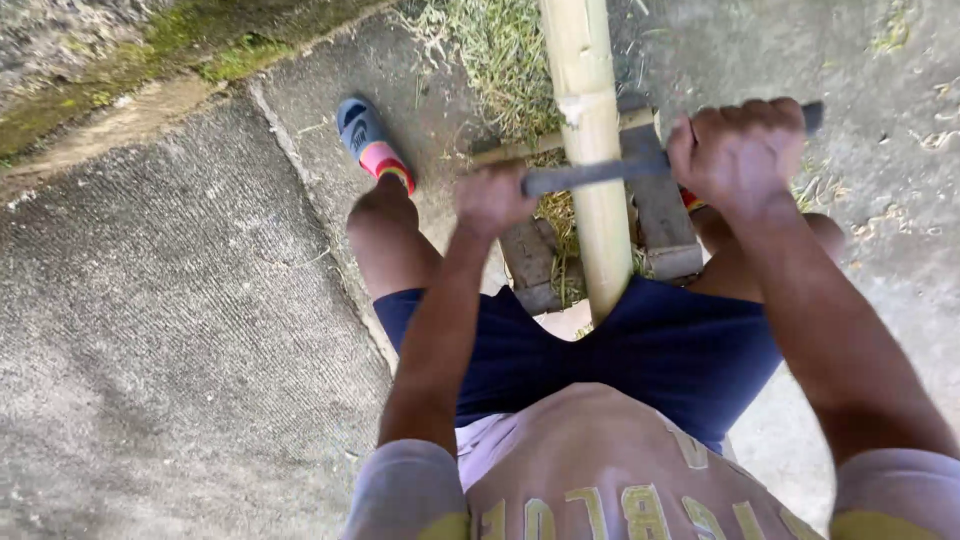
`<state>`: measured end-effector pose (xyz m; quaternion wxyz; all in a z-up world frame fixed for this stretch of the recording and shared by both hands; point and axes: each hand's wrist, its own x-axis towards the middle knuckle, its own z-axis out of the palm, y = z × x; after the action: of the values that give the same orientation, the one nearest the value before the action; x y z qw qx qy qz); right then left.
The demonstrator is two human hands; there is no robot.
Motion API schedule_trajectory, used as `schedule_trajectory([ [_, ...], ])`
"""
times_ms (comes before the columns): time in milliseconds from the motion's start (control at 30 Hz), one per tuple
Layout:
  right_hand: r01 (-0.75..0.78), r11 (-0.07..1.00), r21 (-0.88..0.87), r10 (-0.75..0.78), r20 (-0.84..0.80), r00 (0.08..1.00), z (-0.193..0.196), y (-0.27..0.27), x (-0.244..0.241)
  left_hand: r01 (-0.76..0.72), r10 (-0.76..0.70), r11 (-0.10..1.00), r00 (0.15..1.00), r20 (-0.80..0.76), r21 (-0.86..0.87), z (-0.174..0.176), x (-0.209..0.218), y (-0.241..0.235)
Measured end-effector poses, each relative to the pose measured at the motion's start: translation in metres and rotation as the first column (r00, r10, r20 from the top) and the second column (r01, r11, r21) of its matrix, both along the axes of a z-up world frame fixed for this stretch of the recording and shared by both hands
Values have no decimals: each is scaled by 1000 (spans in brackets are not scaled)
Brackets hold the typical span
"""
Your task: Scraping the outer layer of a bamboo pole using a machete as a drawknife.
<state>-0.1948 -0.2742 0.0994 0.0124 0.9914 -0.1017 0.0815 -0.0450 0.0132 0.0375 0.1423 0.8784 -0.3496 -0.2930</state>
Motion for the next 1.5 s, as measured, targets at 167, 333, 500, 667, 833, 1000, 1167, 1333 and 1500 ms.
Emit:
schedule_trajectory([
  [167, -158, 987, -30, 152, -145, 978, 28, -11, 30, -94, 97, 991, 995, 35, -93, -38, -7, 0],
  [333, -132, 951, -280, 137, -2, 991, 39, -10, 51, -67, 94, 981, 985, 143, -180, -35, -4, -2],
  [500, -144, 989, -26, 137, -172, 975, 32, -10, 43, -99, 116, 977, 990, 77, -189, -54, -19, 1],
  [667, -174, 934, -312, 170, -42, 985, 48, -9, 63, -91, 133, 962, 980, 149, -256, -68, -19, -1],
  [833, -253, 958, -138, 239, -105, 965, 43, -12, 64, -61, 115, 966, 972, 206, -251, -98, -9, -7],
  [1000, -127, 726, -675, 381, 241, 892, 35, -14, 65, -48, 162, 904, 958, 238, -424, -86, 4, -6],
  [1167, -173, 985, -25, 163, -233, 959, 37, -1, 18, -64, 155, 906, 970, 189, -418, -87, -62, 19],
  [1333, -202, 894, -400, 194, -60, 979, -5, -18, 34, -95, 148, 927, 982, 120, -364, -75, -22, 2],
  [1500, -382, 856, -348, 457, 166, 874, 49, -8, 60, -140, 131, 981, 988, -76, -135, -98, -42, 3],
])
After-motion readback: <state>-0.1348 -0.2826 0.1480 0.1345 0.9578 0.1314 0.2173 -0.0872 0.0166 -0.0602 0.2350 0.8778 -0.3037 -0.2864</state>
